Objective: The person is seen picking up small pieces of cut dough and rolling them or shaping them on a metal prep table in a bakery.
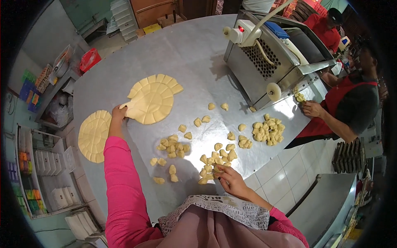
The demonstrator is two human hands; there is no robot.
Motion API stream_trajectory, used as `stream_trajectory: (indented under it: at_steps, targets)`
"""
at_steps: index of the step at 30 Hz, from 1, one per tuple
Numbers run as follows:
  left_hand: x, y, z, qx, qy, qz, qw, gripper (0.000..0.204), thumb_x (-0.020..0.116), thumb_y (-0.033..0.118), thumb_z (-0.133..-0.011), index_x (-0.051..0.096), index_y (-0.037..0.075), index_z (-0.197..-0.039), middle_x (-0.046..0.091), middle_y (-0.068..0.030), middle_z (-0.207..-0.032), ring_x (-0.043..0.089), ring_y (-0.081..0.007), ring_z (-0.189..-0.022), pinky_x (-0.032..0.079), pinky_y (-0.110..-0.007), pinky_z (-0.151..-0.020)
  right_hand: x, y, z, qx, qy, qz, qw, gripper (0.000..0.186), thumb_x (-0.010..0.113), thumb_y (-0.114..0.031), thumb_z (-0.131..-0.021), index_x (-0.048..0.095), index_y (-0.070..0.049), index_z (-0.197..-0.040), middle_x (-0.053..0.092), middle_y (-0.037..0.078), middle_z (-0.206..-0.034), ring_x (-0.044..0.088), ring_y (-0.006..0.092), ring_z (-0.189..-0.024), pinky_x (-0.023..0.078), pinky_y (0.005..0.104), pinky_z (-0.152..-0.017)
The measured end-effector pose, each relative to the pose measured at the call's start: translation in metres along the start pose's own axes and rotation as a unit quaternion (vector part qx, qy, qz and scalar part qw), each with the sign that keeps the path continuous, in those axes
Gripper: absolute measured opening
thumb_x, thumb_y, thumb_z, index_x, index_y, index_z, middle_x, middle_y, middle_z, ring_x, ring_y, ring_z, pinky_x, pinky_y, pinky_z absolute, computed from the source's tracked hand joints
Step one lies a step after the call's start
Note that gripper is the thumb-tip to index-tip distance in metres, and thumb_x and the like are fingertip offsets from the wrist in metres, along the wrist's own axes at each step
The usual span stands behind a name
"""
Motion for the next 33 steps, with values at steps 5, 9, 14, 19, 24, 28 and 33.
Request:
stream_trajectory:
  at_steps: [5,9,14,19,24,28,33]
  targets:
    - [-0.102,-0.034,0.02,0.018,0.28,0.095,0.955,0.025,0.057,0.011,-0.086,0.058,0.0,-0.109,0.065,-0.0112,-0.089,0.065,-0.0237,-0.076,0.053,-0.033,-0.062,0.012,-0.033,-0.003,-0.03,0.007,-0.017,0.999,0.027,0.059,0.004,-0.074,0.062,-0.005,-0.1,0.055,0.017,-0.122,0.06,0.0311,-0.097,0.051,0.0374,-0.08]
    - [-0.155,-0.02,0.042,0.112,0.301,0.36,0.876,0.023,0.054,0.015,-0.089,0.055,0.002,-0.108,0.063,-0.007,-0.095,0.061,-0.019,-0.071,0.05,-0.035,-0.062,0.019,-0.046,-0.002,-0.054,0.017,-0.04,0.998,0.027,0.059,0.004,-0.074,0.064,-0.005,-0.099,0.056,0.017,-0.121,0.061,0.0308,-0.097,0.051,0.0368,-0.08]
    - [-0.051,0.07,0.137,0.132,-0.042,0.345,0.928,0.02,0.051,0.024,-0.094,0.058,0.006,-0.103,0.061,-0.0021,-0.09,0.056,-0.0118,-0.073,0.046,-0.025,-0.063,0.024,-0.067,-0.03,-0.08,0.025,-0.057,0.995,0.032,0.059,0.003,-0.075,0.062,-0.004,-0.106,0.054,0.019,-0.123,0.059,0.0324,-0.104,0.05,0.0371,-0.083]
    - [0.056,0.059,0.321,0.084,-0.259,0.199,0.941,0.016,0.05,0.019,-0.096,0.059,0.009,-0.104,0.058,0.0022,-0.084,0.053,-0.0074,-0.073,0.044,-0.023,-0.065,0.02,-0.162,-0.09,-0.204,0.06,0.031,0.977,0.051,0.065,-0.003,-0.075,0.05,-0.004,-0.124,0.049,0.02,-0.128,0.054,0.0354,-0.11,0.048,0.0396,-0.087]
    - [0.07,0.017,0.397,0.145,-0.293,0.073,0.942,0.016,0.047,0.014,-0.096,0.058,0.003,-0.094,0.058,0.0,-0.08,0.052,-0.0092,-0.071,0.043,-0.026,-0.062,0.088,-0.19,-0.074,-0.267,-0.089,0.152,0.948,0.053,0.059,-0.009,-0.076,0.044,0.008,-0.125,0.054,0.018,-0.103,0.06,0.0278,-0.084,0.053,0.034,-0.058]
    - [0.071,0.002,0.412,0.168,-0.261,-0.032,0.95,0.019,0.046,0.015,-0.096,0.057,0.0,-0.094,0.059,-0.0034,-0.076,0.054,-0.0132,-0.07,0.045,-0.028,-0.064,0.103,-0.177,-0.055,-0.221,-0.146,0.194,0.944,0.034,0.056,-0.007,-0.074,0.05,0.006,-0.104,0.058,0.015,-0.088,0.061,0.0263,-0.072,0.052,0.0347,-0.053]
    - [0.093,-0.004,0.416,0.153,-0.23,-0.003,0.961,0.021,0.049,0.018,-0.094,0.058,-0.001,-0.091,0.058,-0.0066,-0.069,0.052,-0.0121,-0.064,0.042,-0.028,-0.058,0.095,-0.141,-0.049,-0.16,-0.173,0.156,0.959,0.022,0.056,-0.007,-0.076,0.051,0.004,-0.094,0.061,0.017,-0.077,0.064,0.0293,-0.068,0.052,0.0374,-0.054]
Point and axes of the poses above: each hand's wrist, its own z-axis away from the middle knuckle, its own x-axis out of the palm, y = z × x, the point moved 10 cm from there along -z, towards the middle knuckle
